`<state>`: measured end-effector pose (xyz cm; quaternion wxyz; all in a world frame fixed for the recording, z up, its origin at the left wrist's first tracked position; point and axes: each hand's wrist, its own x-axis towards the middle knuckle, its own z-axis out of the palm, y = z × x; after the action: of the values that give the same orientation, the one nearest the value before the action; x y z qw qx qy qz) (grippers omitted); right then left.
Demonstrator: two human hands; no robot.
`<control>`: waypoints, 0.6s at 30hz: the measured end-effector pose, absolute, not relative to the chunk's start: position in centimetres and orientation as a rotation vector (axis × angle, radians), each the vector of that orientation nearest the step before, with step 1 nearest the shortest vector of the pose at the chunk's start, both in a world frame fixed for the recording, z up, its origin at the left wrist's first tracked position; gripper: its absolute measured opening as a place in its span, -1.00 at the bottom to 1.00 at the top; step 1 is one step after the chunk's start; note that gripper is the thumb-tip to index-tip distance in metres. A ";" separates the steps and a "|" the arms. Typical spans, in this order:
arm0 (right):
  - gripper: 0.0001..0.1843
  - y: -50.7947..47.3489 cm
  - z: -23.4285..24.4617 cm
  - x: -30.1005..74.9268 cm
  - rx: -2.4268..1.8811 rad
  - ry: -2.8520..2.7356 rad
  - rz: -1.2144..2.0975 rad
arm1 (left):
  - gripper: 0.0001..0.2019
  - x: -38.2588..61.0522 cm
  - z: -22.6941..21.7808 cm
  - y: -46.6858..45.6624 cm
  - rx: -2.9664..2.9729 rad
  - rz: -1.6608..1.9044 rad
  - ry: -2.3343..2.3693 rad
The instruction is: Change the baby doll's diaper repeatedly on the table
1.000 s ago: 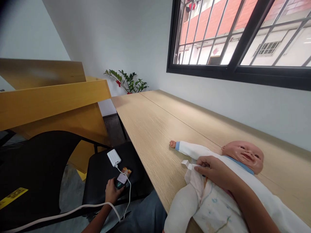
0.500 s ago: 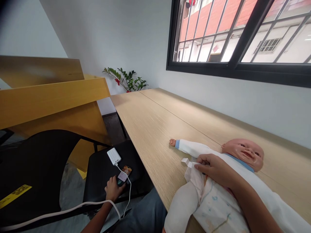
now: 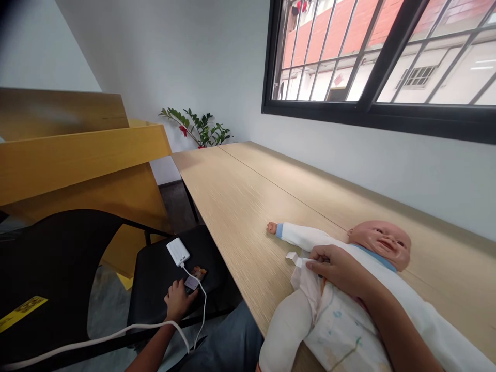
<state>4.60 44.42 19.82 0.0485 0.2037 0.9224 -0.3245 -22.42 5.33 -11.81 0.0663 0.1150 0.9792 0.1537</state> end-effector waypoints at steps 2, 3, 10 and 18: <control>-0.66 44.4 19.8 4.6 0.615 2.822 -1.005 | -0.45 -22.7 -11.3 5.3 0.316 0.456 2.949; -0.66 44.4 19.8 4.6 0.616 2.827 -1.017 | -0.44 -22.9 -11.0 5.3 0.301 0.456 2.948; -0.72 44.3 20.8 5.4 0.643 2.816 -1.247 | -0.58 -23.6 -6.3 4.3 0.431 0.683 2.863; -0.82 45.8 22.0 7.2 0.639 2.824 -1.480 | -0.57 -22.1 7.2 10.1 0.777 1.418 2.535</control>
<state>7.15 45.75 21.99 -0.0549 0.1963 0.8672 -0.4544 -22.12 10.08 7.19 0.0674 0.2579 0.8411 0.4707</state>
